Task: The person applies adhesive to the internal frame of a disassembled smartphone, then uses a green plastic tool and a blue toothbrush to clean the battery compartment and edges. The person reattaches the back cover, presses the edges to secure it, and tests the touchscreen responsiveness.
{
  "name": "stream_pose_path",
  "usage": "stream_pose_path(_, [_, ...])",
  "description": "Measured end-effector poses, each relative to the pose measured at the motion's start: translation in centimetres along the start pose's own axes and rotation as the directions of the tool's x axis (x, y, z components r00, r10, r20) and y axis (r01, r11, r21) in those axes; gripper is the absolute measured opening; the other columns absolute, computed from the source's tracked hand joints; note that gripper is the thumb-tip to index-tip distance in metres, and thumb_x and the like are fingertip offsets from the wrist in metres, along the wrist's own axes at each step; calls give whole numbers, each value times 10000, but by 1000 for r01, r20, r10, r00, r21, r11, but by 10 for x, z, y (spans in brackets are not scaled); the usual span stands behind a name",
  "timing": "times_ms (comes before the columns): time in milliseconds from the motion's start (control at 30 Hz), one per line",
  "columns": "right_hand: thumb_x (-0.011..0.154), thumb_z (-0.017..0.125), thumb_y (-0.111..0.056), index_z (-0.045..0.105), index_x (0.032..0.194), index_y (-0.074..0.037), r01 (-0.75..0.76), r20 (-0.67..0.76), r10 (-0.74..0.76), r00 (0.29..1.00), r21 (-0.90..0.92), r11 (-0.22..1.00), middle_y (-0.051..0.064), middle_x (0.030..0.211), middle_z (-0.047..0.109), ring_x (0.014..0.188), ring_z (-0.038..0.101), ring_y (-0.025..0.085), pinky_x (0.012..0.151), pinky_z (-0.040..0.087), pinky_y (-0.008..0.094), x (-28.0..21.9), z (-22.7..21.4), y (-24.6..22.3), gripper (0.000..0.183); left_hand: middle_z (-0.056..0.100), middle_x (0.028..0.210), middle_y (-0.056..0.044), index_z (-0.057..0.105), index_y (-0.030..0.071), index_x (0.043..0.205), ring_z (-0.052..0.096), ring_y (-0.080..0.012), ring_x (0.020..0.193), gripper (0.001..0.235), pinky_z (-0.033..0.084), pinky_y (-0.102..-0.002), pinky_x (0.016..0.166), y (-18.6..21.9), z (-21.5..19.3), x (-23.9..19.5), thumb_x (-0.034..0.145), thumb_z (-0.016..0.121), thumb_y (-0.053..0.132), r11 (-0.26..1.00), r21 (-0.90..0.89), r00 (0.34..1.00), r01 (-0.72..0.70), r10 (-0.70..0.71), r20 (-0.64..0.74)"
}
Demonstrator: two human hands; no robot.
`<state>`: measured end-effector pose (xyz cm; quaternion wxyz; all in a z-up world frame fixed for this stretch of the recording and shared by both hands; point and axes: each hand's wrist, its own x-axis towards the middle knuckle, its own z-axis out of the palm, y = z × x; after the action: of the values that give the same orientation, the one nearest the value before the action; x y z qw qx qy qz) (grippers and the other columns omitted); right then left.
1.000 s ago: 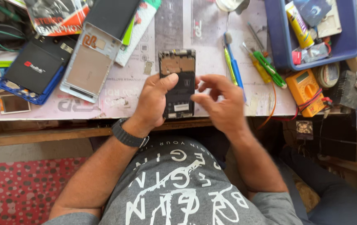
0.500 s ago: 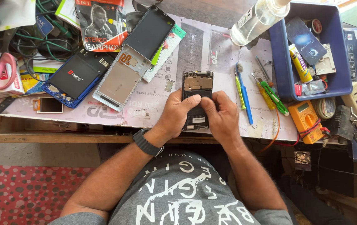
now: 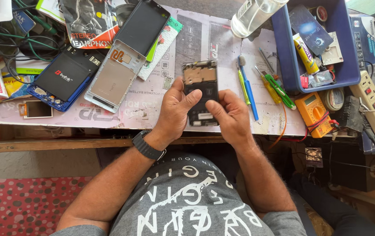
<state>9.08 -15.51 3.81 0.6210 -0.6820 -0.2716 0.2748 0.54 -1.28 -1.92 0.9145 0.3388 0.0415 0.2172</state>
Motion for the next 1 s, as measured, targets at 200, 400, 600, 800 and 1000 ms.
stream_pose_path(200, [948, 786, -190, 718, 1070, -6, 173, -127, -343, 931, -674, 718, 78, 899, 707, 748, 681, 164, 671, 525, 284, 1, 24, -24, 231, 521, 1455, -126, 327, 62, 1556, 587, -214, 1249, 704, 545, -365, 1025, 13, 2, 3, 1051, 538, 504, 985, -147, 994, 85, -74, 82])
stream_pose_path(400, [772, 890, -411, 702, 1149, -32, 548, 315, -519, 795, -739, 391, 148, 1253, 611, 1100, 572, 302, 943, 443, 479, -23, 55, -38, 567, 561, 1397, -248, 436, 5, 1466, 667, -325, 1130, 937, 596, -463, 957, 26, 0, 3, 938, 459, 779, 890, -422, 985, 172, -170, 42])
stream_pose_path(600, [798, 885, -510, 654, 1280, -94, 370, 174, -432, 885, -827, 424, 95, 1366, 607, 1176, 585, 238, 1040, 391, 443, -29, 43, -37, 677, 572, 1418, -256, 463, 7, 1460, 668, -336, 1144, 950, 587, -480, 1004, 29, 1, -1, 927, 469, 794, 885, -434, 986, 168, -161, 53])
stream_pose_path(800, [791, 466, -871, 514, 1496, -62, 468, 401, -382, 833, -878, 99, 169, 1620, 354, 1529, 209, 366, 1242, -51, 570, -30, 54, -7, 1074, 569, 1415, -263, 447, 28, 1467, 668, -354, 1182, 919, 580, -506, 1011, 25, 0, 0, 947, 382, 783, 914, -368, 985, 174, -168, 50])
stream_pose_path(1000, [893, 279, -907, 234, 1635, 14, 616, 491, -373, 787, -597, 513, 285, 1726, 123, 1645, 16, 428, 1349, -50, 547, 6, 61, -1, 1184, 506, 1537, -196, 359, 76, 1568, 611, -375, 1262, 887, 557, -545, 1030, 24, -2, 2, 1001, 302, 754, 907, -320, 955, 275, -219, 200])
